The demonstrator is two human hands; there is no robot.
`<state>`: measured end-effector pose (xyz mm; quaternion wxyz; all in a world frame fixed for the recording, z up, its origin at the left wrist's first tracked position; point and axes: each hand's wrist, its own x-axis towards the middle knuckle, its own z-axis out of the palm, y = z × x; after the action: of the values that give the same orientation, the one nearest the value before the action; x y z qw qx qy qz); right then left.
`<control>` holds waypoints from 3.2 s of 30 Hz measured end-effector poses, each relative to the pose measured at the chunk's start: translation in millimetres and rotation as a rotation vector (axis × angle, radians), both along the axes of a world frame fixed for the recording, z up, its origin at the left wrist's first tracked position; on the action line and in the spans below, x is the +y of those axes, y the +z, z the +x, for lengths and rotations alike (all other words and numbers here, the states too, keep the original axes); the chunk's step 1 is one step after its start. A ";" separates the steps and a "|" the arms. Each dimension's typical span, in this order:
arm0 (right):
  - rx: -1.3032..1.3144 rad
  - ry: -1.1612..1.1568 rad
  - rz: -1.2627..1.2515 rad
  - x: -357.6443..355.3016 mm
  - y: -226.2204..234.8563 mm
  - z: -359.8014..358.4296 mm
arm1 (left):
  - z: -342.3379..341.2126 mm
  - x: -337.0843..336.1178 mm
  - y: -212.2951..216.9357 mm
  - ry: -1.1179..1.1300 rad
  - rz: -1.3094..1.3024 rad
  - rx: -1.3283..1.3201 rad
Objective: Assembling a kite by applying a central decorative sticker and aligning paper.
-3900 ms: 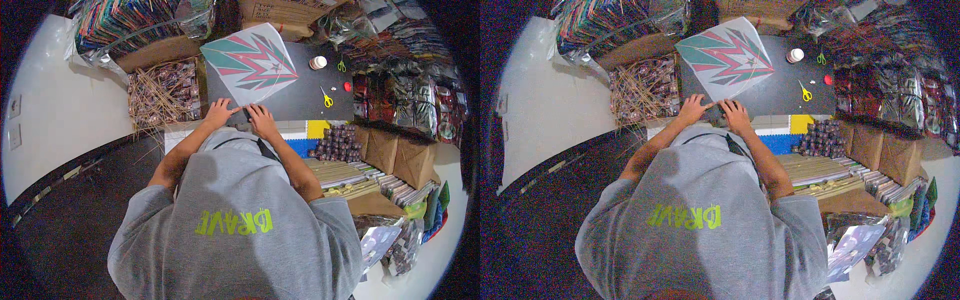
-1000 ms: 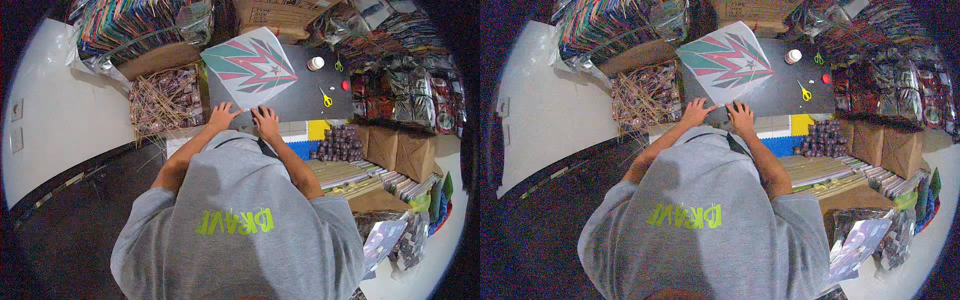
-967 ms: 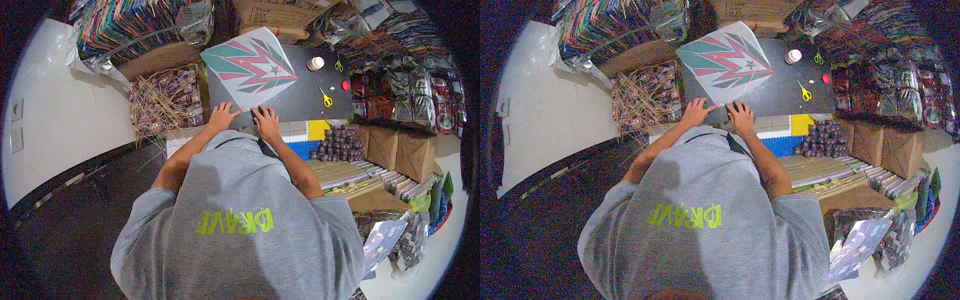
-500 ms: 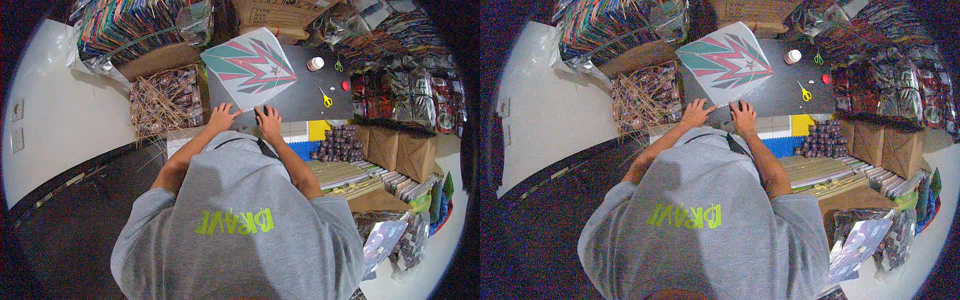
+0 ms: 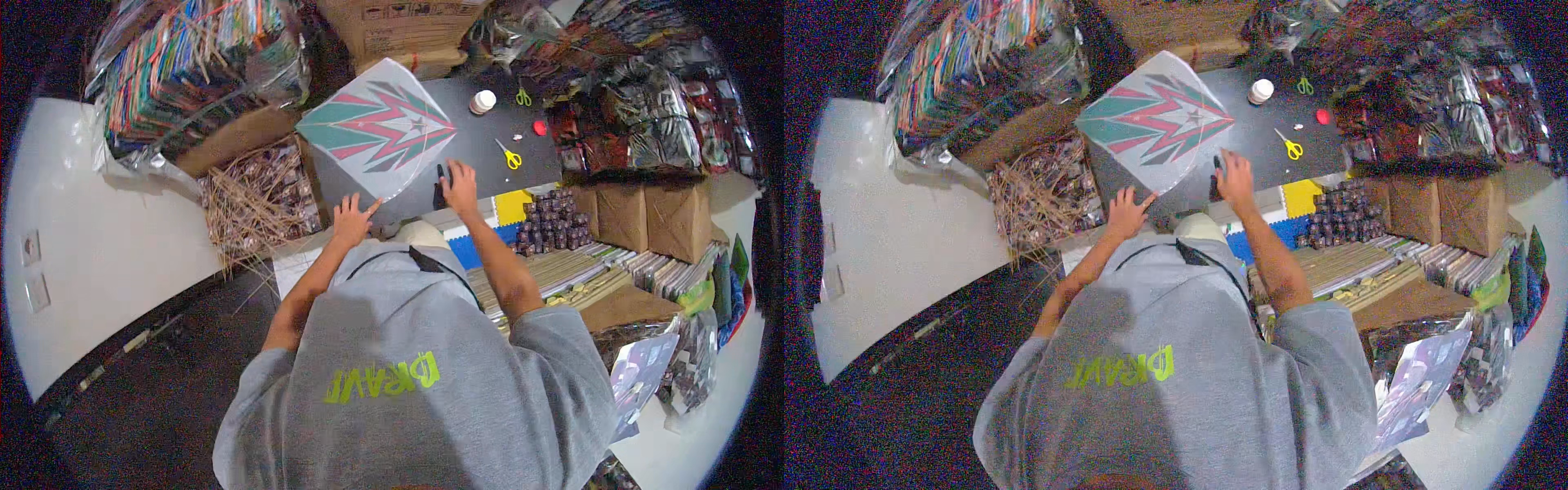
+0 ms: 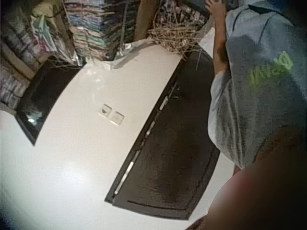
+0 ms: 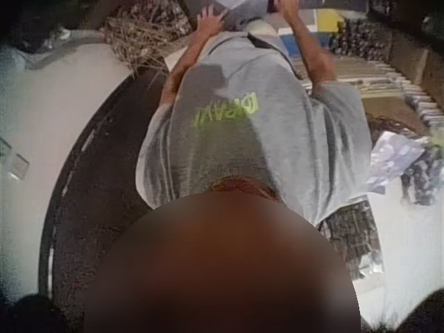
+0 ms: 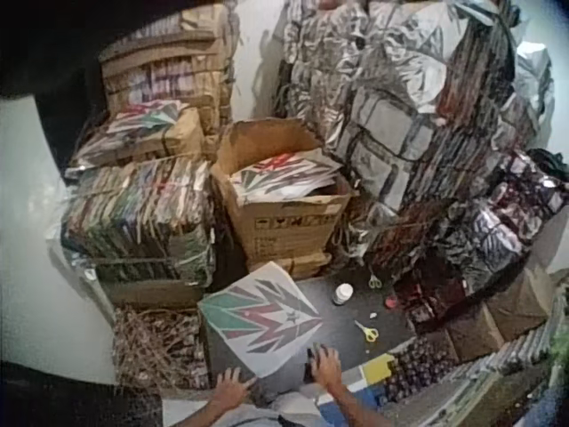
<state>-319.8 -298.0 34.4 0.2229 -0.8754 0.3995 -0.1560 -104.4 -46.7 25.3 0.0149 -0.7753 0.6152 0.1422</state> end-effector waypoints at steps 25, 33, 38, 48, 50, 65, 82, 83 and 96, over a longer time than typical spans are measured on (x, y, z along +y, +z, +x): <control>0.584 0.262 -0.275 -267.2 51.6 49.3 | -36.5 -29.6 17.5 0.170 0.175 0.018; 0.625 0.284 -0.381 -265.7 45.3 50.5 | -39.8 -26.2 11.8 0.172 0.121 -0.030; 0.655 0.275 -0.336 -255.0 69.0 49.5 | -38.8 -23.7 10.1 0.173 0.089 0.003; -0.032 0.556 0.143 -57.6 9.2 13.6 | -38.0 -24.1 4.5 0.181 0.057 -0.019; -0.017 0.588 0.178 -33.7 -10.1 5.7 | -38.8 -23.8 5.1 0.185 0.071 -0.006; 0.134 0.555 -0.034 -1.0 -16.4 -1.6 | -50.3 -23.8 1.9 0.245 0.055 0.006; 0.079 0.474 0.003 -4.5 -21.1 -1.9 | -54.1 -23.8 2.8 0.298 0.129 0.056; 0.076 0.475 -0.009 -4.9 -21.1 -1.8 | -54.6 -23.4 2.6 0.300 0.128 0.057; 0.061 0.482 -0.057 -6.3 -22.3 0.2 | -55.0 -21.1 -0.1 0.288 0.059 0.039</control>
<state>-319.6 -304.2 12.1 0.2167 -0.9557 0.1810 -0.0829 -159.4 -67.8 25.2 0.0053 -0.8518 0.4935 0.1759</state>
